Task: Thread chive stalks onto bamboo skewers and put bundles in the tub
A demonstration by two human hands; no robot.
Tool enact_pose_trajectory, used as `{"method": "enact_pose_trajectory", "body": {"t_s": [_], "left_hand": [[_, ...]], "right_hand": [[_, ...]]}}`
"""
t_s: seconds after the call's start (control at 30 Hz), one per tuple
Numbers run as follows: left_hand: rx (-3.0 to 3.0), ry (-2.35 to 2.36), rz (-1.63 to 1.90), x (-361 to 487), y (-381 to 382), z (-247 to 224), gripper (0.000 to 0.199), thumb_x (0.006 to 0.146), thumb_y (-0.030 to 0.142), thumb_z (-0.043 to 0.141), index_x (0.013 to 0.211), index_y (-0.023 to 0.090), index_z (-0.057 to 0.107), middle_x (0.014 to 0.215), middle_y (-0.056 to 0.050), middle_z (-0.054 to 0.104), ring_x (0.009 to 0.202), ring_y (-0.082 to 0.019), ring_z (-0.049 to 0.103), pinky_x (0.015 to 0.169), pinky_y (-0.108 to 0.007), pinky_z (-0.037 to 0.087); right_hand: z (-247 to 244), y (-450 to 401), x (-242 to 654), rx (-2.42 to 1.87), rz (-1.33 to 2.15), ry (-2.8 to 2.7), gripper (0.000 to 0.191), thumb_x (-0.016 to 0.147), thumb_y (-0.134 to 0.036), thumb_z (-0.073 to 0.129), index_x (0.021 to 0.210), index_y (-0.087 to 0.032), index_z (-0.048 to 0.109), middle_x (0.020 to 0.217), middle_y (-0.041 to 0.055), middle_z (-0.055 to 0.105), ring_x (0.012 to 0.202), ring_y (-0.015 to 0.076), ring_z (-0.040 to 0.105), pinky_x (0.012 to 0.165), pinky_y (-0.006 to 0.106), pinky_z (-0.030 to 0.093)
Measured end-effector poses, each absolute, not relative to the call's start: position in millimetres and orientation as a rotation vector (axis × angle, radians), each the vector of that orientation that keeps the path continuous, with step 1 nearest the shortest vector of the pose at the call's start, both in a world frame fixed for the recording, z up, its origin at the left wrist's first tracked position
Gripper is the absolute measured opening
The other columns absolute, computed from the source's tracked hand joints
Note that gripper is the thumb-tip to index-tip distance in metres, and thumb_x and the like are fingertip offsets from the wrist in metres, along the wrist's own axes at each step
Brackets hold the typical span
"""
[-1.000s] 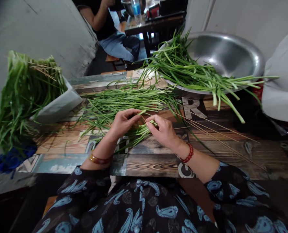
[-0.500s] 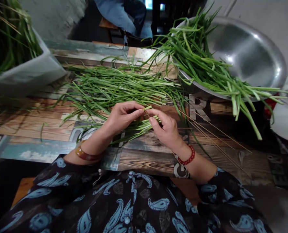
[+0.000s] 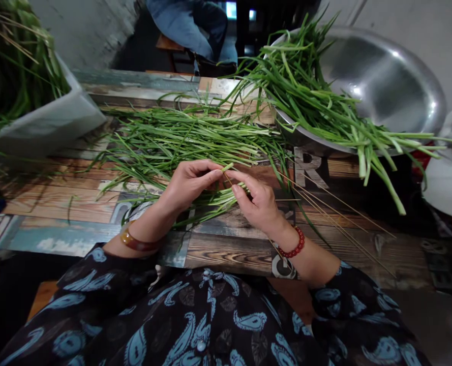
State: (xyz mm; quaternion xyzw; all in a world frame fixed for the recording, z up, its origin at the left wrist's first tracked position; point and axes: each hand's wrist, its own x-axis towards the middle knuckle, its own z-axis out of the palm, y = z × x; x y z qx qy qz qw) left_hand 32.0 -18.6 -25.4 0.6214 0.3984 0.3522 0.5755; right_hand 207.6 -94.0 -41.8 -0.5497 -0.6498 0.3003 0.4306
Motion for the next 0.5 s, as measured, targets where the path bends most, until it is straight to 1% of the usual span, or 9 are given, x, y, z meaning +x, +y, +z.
{"method": "enact_pose_trajectory", "body": {"t_s": [0.2,0.5], "left_hand": [[1.436,0.942,0.830,31.9,-19.0,-26.2,0.027,0.078,0.040,0.074,0.083,0.013,0.077,0.072,-0.003,0.071,0.060,-0.010,0.056,0.055,-0.021,0.043],[1.427,0.930,0.824,30.8,-19.7,-25.5,0.029,0.079,0.043,0.074,0.083,0.014,0.076,0.071,-0.002,0.069,0.059,-0.010,0.055,0.055,-0.022,0.043]], "right_hand": [[-39.0,-94.7,207.2,-1.381,0.745,-1.626,0.033,0.096,-0.030,0.050,0.124,-0.024,0.067,0.085,0.0045,0.073,0.080,0.0199,0.071,0.070,0.033,0.060],[-40.4,-95.2,206.6,-1.365,0.748,-1.635,0.035,0.097,-0.029,0.048,0.127,-0.025,0.066,0.087,0.0044,0.073,0.077,0.0189,0.071,0.067,0.032,0.060]]}}
